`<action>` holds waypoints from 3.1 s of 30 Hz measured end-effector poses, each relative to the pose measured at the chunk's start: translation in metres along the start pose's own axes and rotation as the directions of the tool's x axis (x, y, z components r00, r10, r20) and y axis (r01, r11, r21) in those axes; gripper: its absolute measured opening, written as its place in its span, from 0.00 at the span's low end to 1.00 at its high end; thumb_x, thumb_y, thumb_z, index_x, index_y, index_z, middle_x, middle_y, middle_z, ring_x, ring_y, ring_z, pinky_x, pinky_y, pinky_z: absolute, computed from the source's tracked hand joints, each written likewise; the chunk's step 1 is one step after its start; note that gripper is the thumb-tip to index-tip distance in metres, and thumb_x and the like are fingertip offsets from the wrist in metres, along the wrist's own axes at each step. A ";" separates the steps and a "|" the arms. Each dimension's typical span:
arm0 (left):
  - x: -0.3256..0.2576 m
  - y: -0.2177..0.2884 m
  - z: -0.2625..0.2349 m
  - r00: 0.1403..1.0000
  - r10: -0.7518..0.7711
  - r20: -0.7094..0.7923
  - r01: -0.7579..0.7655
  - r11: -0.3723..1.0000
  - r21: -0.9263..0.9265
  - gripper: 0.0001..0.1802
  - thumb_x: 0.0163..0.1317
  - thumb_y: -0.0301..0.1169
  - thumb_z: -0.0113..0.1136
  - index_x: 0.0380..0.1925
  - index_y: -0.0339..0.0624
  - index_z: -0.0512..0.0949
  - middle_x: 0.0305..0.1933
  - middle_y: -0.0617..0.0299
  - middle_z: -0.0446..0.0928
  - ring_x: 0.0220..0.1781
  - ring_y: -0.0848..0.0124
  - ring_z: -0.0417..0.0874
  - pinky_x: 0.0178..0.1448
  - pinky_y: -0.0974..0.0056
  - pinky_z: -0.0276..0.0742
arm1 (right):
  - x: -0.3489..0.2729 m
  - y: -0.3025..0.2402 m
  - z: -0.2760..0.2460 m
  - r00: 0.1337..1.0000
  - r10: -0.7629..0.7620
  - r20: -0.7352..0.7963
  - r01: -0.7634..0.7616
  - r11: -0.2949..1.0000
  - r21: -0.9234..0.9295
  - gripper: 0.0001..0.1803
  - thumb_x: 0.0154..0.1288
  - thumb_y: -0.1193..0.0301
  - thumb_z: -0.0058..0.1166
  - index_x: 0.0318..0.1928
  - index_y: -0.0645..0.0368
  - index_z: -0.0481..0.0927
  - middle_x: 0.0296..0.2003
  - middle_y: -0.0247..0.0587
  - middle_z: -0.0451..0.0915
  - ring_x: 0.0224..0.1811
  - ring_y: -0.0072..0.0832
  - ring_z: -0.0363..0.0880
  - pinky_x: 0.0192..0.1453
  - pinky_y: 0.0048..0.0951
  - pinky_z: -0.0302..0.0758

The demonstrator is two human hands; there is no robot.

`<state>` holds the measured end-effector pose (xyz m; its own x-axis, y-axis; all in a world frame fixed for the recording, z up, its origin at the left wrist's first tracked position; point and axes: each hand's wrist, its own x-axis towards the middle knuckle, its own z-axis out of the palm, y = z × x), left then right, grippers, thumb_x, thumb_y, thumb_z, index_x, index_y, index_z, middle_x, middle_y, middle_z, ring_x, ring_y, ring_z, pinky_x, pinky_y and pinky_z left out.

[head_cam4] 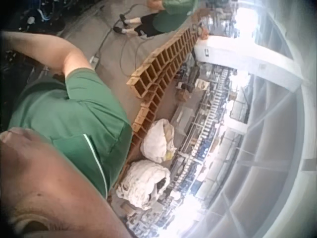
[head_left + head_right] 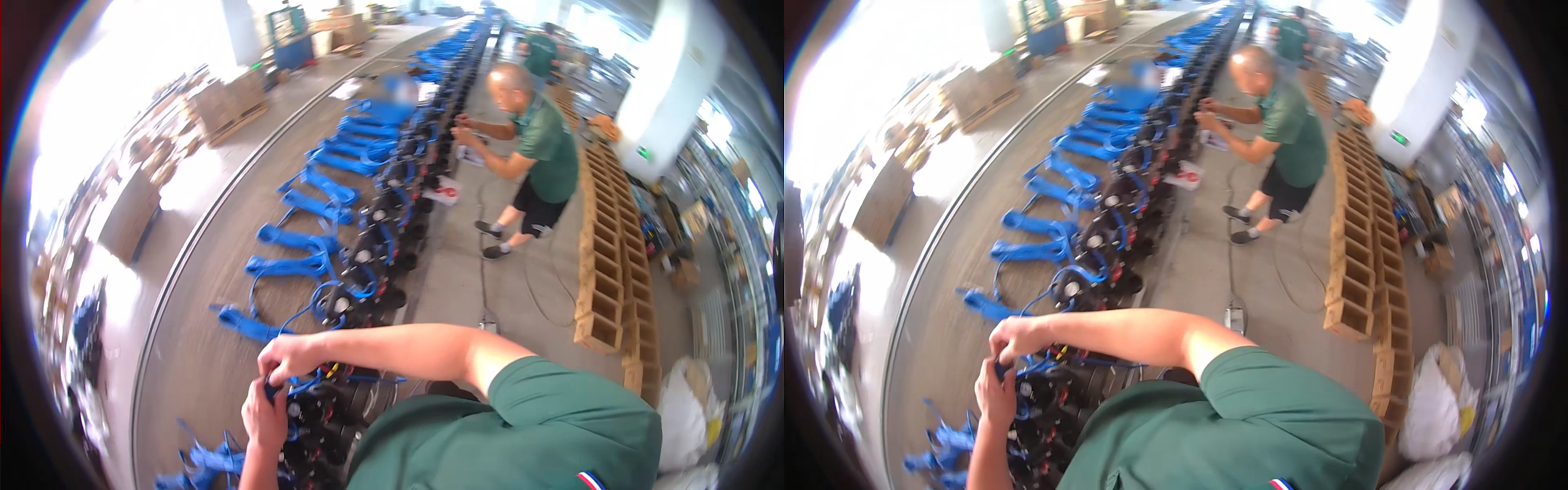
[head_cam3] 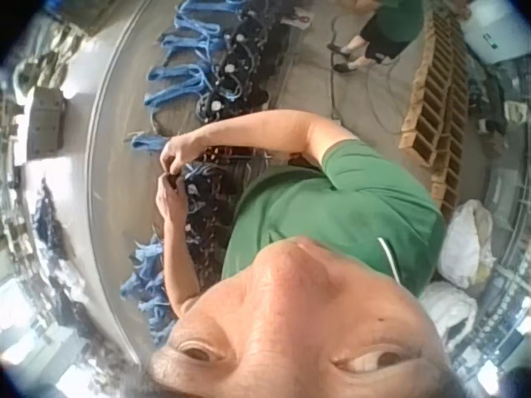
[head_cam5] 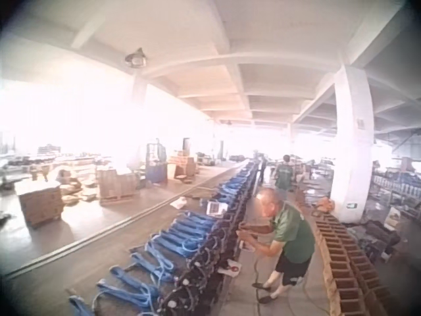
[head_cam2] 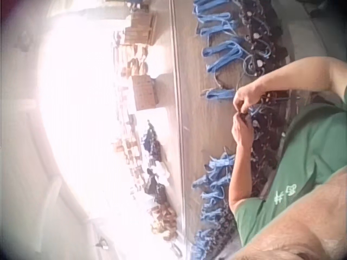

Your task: Connecting blue cables to black electronic components on an assembly line.

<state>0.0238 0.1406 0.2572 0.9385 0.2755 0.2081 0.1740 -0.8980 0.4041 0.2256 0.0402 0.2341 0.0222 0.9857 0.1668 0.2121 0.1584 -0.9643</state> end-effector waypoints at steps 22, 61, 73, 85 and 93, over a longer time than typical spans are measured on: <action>-0.016 -0.327 -0.058 0.659 -0.747 -0.092 0.721 0.592 0.361 0.23 0.64 0.45 0.67 0.55 0.45 0.83 0.53 0.49 0.83 0.60 0.54 0.83 0.63 0.51 0.79 | -0.046 0.017 -0.137 0.863 0.161 -0.479 -0.449 0.680 -0.580 0.14 0.70 0.63 0.57 0.45 0.60 0.81 0.36 0.55 0.86 0.42 0.53 0.86 0.47 0.48 0.80; 0.102 -0.148 0.027 0.887 -0.390 0.246 0.184 -0.191 -0.964 0.36 0.68 0.64 0.52 0.45 0.37 0.80 0.47 0.49 0.83 0.53 0.49 0.84 0.59 0.33 0.82 | -0.040 0.021 -0.103 0.724 0.136 -0.676 -0.625 0.545 -0.559 0.14 0.58 0.69 0.57 0.40 0.67 0.84 0.34 0.58 0.87 0.39 0.52 0.89 0.45 0.48 0.84; 0.108 -0.108 0.034 0.946 -0.322 0.043 0.108 0.185 -0.977 0.24 0.78 0.33 0.48 0.70 0.36 0.66 0.39 0.63 0.74 0.48 0.70 0.76 0.65 0.59 0.70 | -0.041 -0.020 -0.108 0.782 0.153 -0.604 -0.554 0.613 -0.563 0.13 0.56 0.69 0.60 0.38 0.64 0.88 0.36 0.55 0.89 0.40 0.48 0.90 0.47 0.43 0.84; 0.104 0.010 0.006 0.942 -0.297 0.154 0.278 0.438 -0.855 0.35 0.80 0.58 0.42 0.64 0.39 0.78 0.22 0.79 0.55 0.22 0.85 0.55 0.25 0.74 0.51 | -0.038 0.011 -0.100 0.942 0.121 -0.313 -0.086 0.989 0.123 0.17 0.62 0.68 0.66 0.50 0.62 0.86 0.43 0.36 0.88 0.46 0.23 0.84 0.52 0.26 0.78; 0.113 0.008 0.005 0.929 -0.279 0.242 0.347 0.435 -0.831 0.14 0.77 0.39 0.56 0.42 0.40 0.83 0.23 0.75 0.67 0.25 0.82 0.64 0.29 0.71 0.58 | -0.040 -0.002 -0.094 0.934 0.233 -0.270 -0.101 0.898 0.428 0.13 0.68 0.74 0.66 0.50 0.62 0.83 0.33 0.31 0.84 0.22 0.14 0.71 0.24 0.20 0.67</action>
<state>0.1330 0.1625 0.2798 0.8959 0.4232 -0.1350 0.1537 -0.0102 0.9881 0.3159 -0.0047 0.2491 0.3341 0.9424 -0.0137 -0.2301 0.0674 -0.9708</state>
